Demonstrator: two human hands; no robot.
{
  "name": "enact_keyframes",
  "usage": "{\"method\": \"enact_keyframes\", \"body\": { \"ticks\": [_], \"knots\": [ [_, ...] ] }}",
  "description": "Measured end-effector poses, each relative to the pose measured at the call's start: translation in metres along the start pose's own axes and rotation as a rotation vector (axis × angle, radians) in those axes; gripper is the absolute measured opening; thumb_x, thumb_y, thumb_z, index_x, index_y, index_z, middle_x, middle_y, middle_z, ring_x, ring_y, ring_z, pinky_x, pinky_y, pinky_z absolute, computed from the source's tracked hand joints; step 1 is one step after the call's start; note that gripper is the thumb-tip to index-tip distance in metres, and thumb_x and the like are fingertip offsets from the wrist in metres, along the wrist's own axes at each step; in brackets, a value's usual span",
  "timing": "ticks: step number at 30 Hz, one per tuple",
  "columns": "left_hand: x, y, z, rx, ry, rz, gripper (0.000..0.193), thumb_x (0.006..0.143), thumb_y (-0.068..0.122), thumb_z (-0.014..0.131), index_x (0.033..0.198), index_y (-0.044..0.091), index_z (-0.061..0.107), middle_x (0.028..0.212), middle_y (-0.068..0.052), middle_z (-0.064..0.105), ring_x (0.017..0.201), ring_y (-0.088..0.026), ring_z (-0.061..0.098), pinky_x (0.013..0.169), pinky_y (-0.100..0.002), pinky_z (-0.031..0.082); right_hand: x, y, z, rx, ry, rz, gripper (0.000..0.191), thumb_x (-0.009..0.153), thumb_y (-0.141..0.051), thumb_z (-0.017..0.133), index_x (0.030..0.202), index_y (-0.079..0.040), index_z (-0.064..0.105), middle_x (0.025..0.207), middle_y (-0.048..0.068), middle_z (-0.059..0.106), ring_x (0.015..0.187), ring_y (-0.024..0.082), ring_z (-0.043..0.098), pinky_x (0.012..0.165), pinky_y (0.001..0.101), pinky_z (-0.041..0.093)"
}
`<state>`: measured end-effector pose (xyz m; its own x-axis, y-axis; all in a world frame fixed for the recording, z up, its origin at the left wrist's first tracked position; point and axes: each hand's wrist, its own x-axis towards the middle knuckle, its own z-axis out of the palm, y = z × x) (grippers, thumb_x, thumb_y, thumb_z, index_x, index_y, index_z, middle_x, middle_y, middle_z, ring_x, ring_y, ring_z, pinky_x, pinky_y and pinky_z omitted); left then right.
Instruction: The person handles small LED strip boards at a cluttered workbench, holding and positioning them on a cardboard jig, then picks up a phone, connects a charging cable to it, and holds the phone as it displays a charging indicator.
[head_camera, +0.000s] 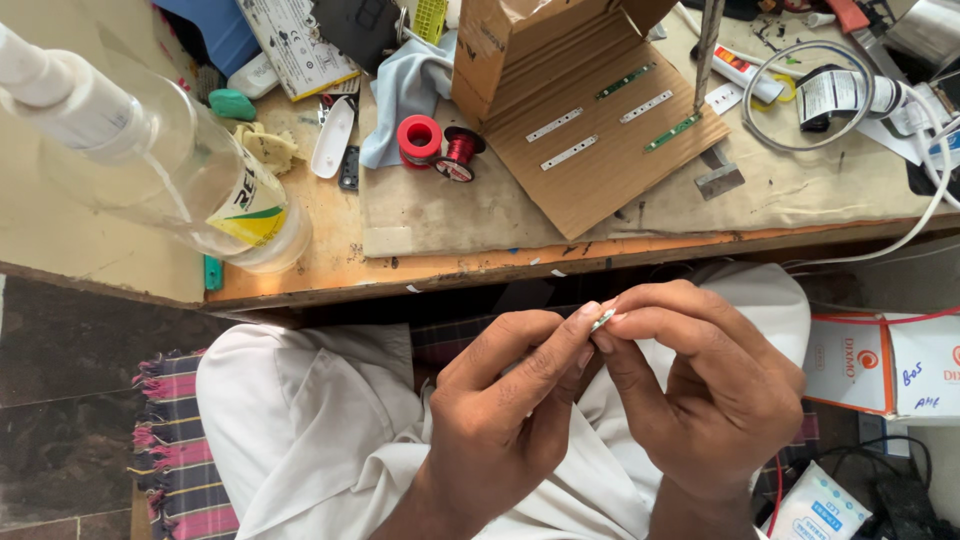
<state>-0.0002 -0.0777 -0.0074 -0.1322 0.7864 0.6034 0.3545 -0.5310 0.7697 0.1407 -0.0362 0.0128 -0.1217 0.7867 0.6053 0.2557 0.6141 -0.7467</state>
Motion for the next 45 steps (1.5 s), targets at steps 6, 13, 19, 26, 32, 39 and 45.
{"method": "enact_keyframes", "body": {
  "ticks": [6, 13, 19, 26, 32, 39, 45],
  "knots": [
    [0.000, -0.002, 0.002, 0.002, 0.010, -0.006, 0.039, 0.099, -0.005, 0.076, 0.135, 0.005, 0.066, 0.108, -0.007, 0.069, 0.094, -0.016, 0.072, 0.076, -0.023, 0.062, -0.002, 0.004, 0.001, 0.018, -0.007, -0.021, 0.019, 0.089, 0.013, 0.079, 0.103, 0.005, 0.068, 0.102, 0.016, 0.072, 0.083, 0.015, 0.071, 0.065, 0.0188, 0.058],
    [-0.002, -0.003, 0.004, -0.028, 0.032, -0.070, 0.032, 0.101, -0.003, 0.074, 0.131, 0.006, 0.069, 0.108, -0.007, 0.069, 0.090, -0.012, 0.073, 0.077, -0.023, 0.062, -0.005, 0.008, 0.002, 0.046, -0.009, -0.025, 0.020, 0.089, 0.014, 0.078, 0.103, 0.005, 0.067, 0.100, 0.017, 0.071, 0.087, 0.016, 0.072, 0.069, 0.0212, 0.061],
    [-0.002, -0.003, 0.005, -0.031, 0.030, -0.089, 0.031, 0.100, -0.002, 0.075, 0.129, 0.006, 0.071, 0.106, -0.007, 0.069, 0.085, -0.011, 0.072, 0.073, -0.023, 0.061, -0.004, 0.009, 0.002, 0.044, -0.008, -0.032, 0.023, 0.088, 0.015, 0.078, 0.105, 0.005, 0.067, 0.100, 0.018, 0.071, 0.088, 0.017, 0.072, 0.071, 0.0222, 0.061],
    [0.000, -0.001, 0.002, -0.138, 0.000, -0.195, 0.027, 0.098, -0.001, 0.075, 0.125, 0.004, 0.072, 0.104, -0.008, 0.072, 0.086, -0.013, 0.074, 0.075, -0.023, 0.060, -0.003, 0.008, 0.000, 0.275, 0.025, 0.267, 0.030, 0.081, 0.014, 0.072, 0.110, 0.009, 0.065, 0.101, 0.013, 0.067, 0.089, 0.016, 0.068, 0.078, 0.0241, 0.059],
    [0.003, -0.004, 0.000, -0.178, -0.047, -0.229, 0.019, 0.097, -0.001, 0.074, 0.115, 0.001, 0.074, 0.100, -0.009, 0.072, 0.083, -0.014, 0.073, 0.073, -0.024, 0.060, -0.006, 0.025, -0.008, 0.438, -0.099, 0.316, 0.010, 0.091, 0.011, 0.070, 0.101, 0.009, 0.068, 0.107, 0.011, 0.065, 0.087, 0.011, 0.068, 0.074, 0.0218, 0.058],
    [0.006, -0.006, -0.001, -0.190, -0.086, -0.275, 0.015, 0.097, -0.002, 0.071, 0.112, -0.001, 0.073, 0.095, -0.009, 0.072, 0.077, -0.014, 0.070, 0.068, -0.025, 0.057, -0.017, 0.046, 0.002, 0.434, -0.040, 0.322, 0.013, 0.102, 0.002, 0.065, 0.092, 0.010, 0.069, 0.090, 0.010, 0.067, 0.074, 0.008, 0.060, 0.065, 0.0185, 0.049],
    [0.008, -0.006, -0.005, -0.126, -0.055, -0.275, 0.016, 0.095, -0.001, 0.072, 0.111, 0.000, 0.074, 0.094, -0.009, 0.071, 0.075, -0.015, 0.069, 0.064, -0.025, 0.054, -0.007, 0.044, 0.002, 0.522, -0.099, 0.407, 0.006, 0.098, 0.005, 0.063, 0.098, 0.007, 0.069, 0.091, 0.009, 0.067, 0.078, 0.009, 0.062, 0.073, 0.0210, 0.052]
  ]
}}
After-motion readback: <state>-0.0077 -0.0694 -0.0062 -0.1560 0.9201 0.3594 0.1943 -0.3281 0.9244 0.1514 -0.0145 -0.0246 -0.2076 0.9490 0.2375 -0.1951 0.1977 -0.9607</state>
